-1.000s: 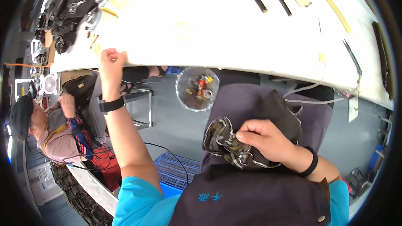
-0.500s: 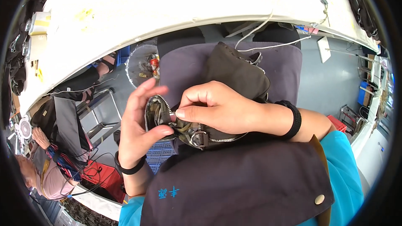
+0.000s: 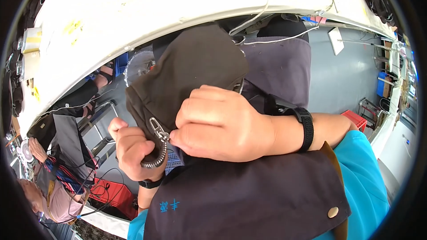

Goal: Repairing a zipper on a brown pouch by aligning the teeth and slider using small tools.

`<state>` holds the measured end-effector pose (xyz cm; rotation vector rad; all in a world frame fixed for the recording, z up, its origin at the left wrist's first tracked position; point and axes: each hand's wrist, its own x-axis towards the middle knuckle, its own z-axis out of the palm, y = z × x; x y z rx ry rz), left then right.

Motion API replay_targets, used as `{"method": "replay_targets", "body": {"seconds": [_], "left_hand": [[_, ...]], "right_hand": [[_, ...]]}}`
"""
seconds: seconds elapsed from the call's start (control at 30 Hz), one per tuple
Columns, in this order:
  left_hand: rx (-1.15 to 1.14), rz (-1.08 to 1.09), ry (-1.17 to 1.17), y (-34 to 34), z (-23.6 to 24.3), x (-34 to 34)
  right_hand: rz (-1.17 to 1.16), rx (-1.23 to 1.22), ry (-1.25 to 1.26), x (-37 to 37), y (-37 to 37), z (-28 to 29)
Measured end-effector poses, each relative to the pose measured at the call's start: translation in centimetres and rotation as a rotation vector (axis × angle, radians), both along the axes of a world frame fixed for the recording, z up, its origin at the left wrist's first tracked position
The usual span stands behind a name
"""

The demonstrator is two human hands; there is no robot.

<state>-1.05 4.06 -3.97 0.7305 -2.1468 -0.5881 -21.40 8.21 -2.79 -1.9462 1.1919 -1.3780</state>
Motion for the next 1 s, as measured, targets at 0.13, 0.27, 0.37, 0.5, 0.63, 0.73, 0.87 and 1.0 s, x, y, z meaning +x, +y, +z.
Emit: {"method": "replay_targets", "body": {"seconds": [0.13, 0.27, 0.37, 0.5, 0.63, 0.73, 0.87, 1.0], "left_hand": [[-0.045, 0.027, 0.058, 0.7, 0.0, 0.1], [-0.066, 0.019, 0.030, 0.8, 0.4, 0.0], [-0.091, 0.016, -0.072, 0.6, 0.9, 0.2], [-0.128, 0.052, -0.072, 0.5, 1.0, -0.1], [-0.135, 0.013, -0.095, 0.7, 1.2, -0.2], [-0.162, -0.008, -0.119, 0.6, 1.9, -0.7], [-0.240, 0.082, -0.041, -0.6, 1.9, -1.5], [-0.165, 0.257, -0.143, -1.8, 0.8, -1.0]], "right_hand": [[-0.012, -0.036, -0.016, 0.4, 0.9, 0.2], [-0.024, 0.003, -0.048, 0.5, 1.1, 0.0], [-0.008, 0.030, -0.057, 0.4, 1.0, -0.2], [-0.006, 0.011, -0.072, 0.2, 0.6, -0.6], [-0.035, -0.043, 0.031, 0.0, 0.6, -0.5], [-0.051, -0.201, 0.191, 0.2, -0.5, -0.2], [-0.021, -0.258, 0.228, -1.2, -1.6, 0.7], [-0.059, -0.148, 0.057, -2.5, -1.5, 0.6]]}}
